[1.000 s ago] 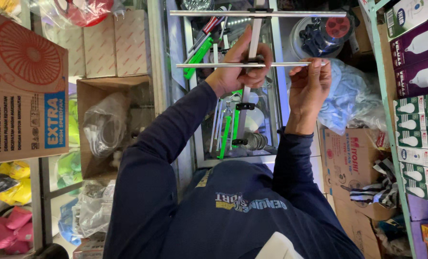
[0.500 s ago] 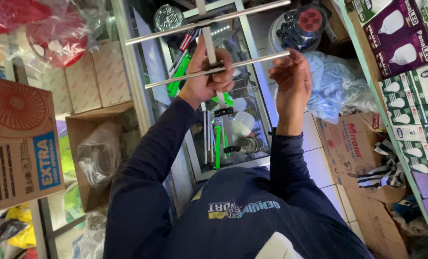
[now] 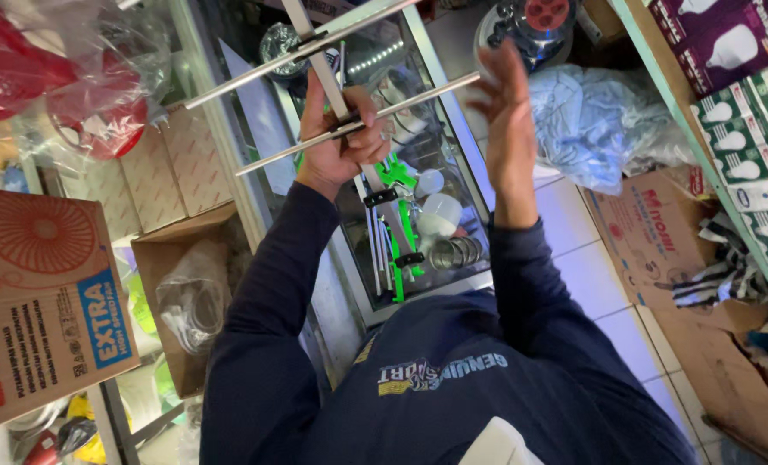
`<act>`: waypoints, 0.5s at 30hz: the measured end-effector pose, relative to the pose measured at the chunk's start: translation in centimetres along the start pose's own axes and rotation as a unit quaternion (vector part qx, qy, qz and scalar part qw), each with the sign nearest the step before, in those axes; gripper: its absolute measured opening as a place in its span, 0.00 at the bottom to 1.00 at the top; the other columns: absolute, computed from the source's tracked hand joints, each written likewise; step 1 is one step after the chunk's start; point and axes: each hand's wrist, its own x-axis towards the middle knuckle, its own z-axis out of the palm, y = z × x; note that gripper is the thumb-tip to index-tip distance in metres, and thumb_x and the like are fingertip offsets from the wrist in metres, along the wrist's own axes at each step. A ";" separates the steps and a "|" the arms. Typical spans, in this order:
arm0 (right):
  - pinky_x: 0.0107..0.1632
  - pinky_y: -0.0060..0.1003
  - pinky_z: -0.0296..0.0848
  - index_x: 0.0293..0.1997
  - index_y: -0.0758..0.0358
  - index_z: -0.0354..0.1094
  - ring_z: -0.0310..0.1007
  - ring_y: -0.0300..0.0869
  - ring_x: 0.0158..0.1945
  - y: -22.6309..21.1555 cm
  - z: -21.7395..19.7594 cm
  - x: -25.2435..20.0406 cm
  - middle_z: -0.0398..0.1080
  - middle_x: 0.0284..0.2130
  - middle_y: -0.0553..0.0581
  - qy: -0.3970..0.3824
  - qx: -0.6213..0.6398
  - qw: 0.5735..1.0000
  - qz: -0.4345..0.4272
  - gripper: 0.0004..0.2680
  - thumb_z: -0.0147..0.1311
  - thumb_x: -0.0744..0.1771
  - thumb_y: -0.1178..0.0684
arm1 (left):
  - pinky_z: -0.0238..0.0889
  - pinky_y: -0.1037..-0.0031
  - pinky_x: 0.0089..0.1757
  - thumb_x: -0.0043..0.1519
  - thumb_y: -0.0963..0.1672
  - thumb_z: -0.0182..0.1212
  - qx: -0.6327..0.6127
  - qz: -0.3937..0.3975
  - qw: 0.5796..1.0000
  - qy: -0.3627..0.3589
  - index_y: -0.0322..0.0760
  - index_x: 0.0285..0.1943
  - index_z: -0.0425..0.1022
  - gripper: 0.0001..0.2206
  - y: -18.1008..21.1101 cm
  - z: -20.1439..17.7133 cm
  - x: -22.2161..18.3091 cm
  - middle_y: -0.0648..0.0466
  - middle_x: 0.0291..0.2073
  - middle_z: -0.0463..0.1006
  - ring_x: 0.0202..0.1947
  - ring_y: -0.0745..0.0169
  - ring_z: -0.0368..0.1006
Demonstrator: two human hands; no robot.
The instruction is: The person assembles a metal antenna by sliding rods through a central frame and tightening a screw using a screwdriver.
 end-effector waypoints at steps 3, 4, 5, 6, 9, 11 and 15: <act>0.70 0.41 0.62 0.80 0.61 0.43 0.62 0.44 0.71 0.3 -1.6 1.7 0.59 0.71 0.57 -0.016 -0.026 0.999 -0.012 0.32 0.28 0.73 0.24 | 0.43 0.74 0.22 0.69 0.65 0.33 0.009 0.003 1.000 -0.013 0.33 0.37 0.74 0.37 -0.1 0.1 0.1 0.59 0.15 0.55 0.14 0.68 0.46; 0.70 0.40 0.60 0.79 0.62 0.46 0.61 0.44 0.72 0.6 -1.8 2.1 0.61 0.70 0.57 -0.043 -0.029 0.999 -0.009 0.32 0.26 0.74 0.24 | 0.43 0.73 0.23 0.68 0.65 0.33 0.008 -0.003 1.000 -0.008 0.33 0.37 0.74 0.37 -0.1 0.1 0.1 0.58 0.16 0.55 0.14 0.68 0.46; 0.70 0.40 0.60 0.79 0.62 0.47 0.61 0.43 0.72 1.1 -1.8 2.4 0.62 0.69 0.57 -0.050 -0.028 0.998 -0.005 0.32 0.25 0.74 0.24 | 0.43 0.73 0.23 0.68 0.65 0.33 0.007 -0.009 1.000 -0.003 0.32 0.37 0.74 0.37 0.0 0.1 0.2 0.58 0.16 0.55 0.14 0.67 0.46; 0.70 0.40 0.59 0.79 0.62 0.49 0.61 0.43 0.72 1.6 -2.0 2.8 0.63 0.68 0.57 -0.060 -0.028 0.998 0.000 0.32 0.25 0.74 0.25 | 0.43 0.73 0.23 0.67 0.66 0.34 0.005 -0.013 1.000 0.003 0.32 0.38 0.74 0.37 0.1 0.1 0.3 0.57 0.16 0.55 0.14 0.67 0.46; 0.68 0.40 0.64 0.75 0.63 0.55 0.66 0.44 0.67 4.3 -1.6 1.0 0.67 0.63 0.57 -0.012 -0.043 0.998 0.040 0.28 0.29 0.74 0.29 | 0.45 0.69 0.23 0.68 0.64 0.36 0.048 0.015 0.998 0.028 0.33 0.41 0.74 0.34 0.3 -1.1 -0.3 0.57 0.16 0.55 0.13 0.64 0.48; 0.63 0.41 0.71 0.68 0.65 0.64 0.72 0.45 0.61 6.4 -1.9 -0.8 0.72 0.58 0.56 0.041 -0.086 0.992 0.081 0.22 0.37 0.75 0.36 | 0.46 0.72 0.24 0.70 0.59 0.39 0.053 0.004 0.998 0.034 0.34 0.42 0.74 0.28 0.3 -3.2 -0.6 0.58 0.17 0.56 0.13 0.69 0.48; 0.55 0.37 0.73 0.62 0.66 0.67 0.75 0.42 0.53 10.5 -1.9 -5.6 0.75 0.51 0.56 -0.017 -0.254 0.959 0.121 0.11 0.51 0.73 0.54 | 0.48 0.74 0.29 0.76 0.51 0.47 -0.013 0.008 1.000 0.009 0.37 0.35 0.70 0.19 -0.6 -9.6 -0.8 0.57 0.21 0.59 0.17 0.71 0.50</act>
